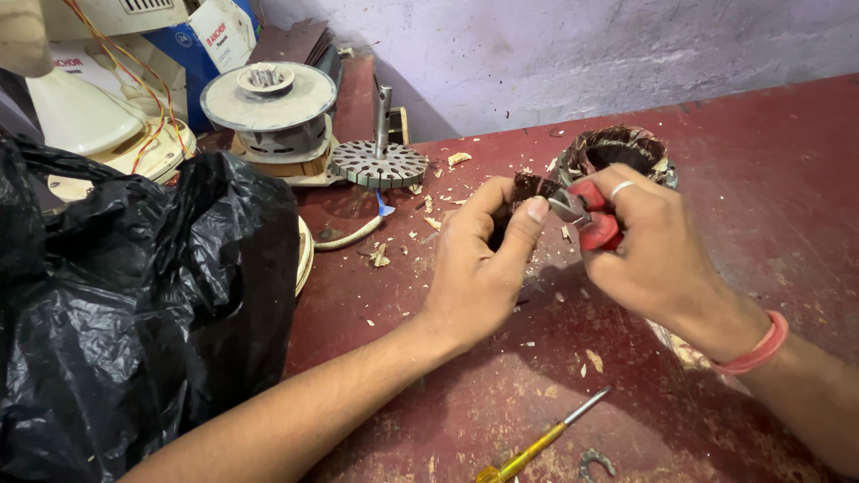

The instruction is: The person uses red-handled wire cutters to strip the insulation from a bundle of copper wires. They repeatedly cut and pull the insulation away from the copper strands, working on the same bundle throughout the clip.

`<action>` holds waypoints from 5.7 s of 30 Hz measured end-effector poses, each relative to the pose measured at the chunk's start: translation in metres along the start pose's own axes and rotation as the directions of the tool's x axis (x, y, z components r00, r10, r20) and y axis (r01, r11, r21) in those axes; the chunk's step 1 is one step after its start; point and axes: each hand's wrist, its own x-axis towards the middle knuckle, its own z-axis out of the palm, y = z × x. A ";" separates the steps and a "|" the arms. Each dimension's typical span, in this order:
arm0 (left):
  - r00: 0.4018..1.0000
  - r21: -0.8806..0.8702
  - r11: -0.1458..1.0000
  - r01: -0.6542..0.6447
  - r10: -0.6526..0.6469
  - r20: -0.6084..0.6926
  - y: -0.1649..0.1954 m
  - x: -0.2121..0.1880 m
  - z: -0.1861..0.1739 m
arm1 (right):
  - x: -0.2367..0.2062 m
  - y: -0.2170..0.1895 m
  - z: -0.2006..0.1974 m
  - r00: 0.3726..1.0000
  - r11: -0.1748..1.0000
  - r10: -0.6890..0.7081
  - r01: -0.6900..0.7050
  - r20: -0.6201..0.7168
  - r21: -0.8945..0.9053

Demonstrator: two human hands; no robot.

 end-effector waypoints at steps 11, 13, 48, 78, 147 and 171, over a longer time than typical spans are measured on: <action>0.992 0.031 0.992 -0.123 0.121 0.040 0.012 -0.004 -0.015 | -0.004 -0.007 0.001 0.925 0.940 0.213 -0.282 0.314 0.193; 0.996 -0.006 0.997 -0.076 0.076 0.040 0.012 -0.004 -0.015 | -0.004 -0.005 0.004 0.878 0.869 0.230 -0.380 0.420 0.317; 0.996 0.034 0.999 -0.038 0.035 0.083 -0.015 -0.002 -0.011 | 0.000 -0.022 -0.007 0.899 0.912 0.373 -0.309 0.230 -0.268; 0.913 0.350 0.870 -0.347 0.399 -0.087 -0.026 -0.005 -0.002 | -0.001 -0.007 -0.007 0.991 0.996 0.090 -0.091 0.096 0.006; 0.958 0.223 0.932 -0.287 0.276 0.079 -0.015 -0.015 -0.012 | -0.009 -0.022 0.002 0.987 0.923 -0.147 0.112 -0.066 -0.368; 0.821 0.344 0.752 -0.562 0.559 0.118 -0.018 -0.011 -0.016 | -0.001 -0.013 -0.007 0.991 0.978 -0.095 0.110 0.091 -0.175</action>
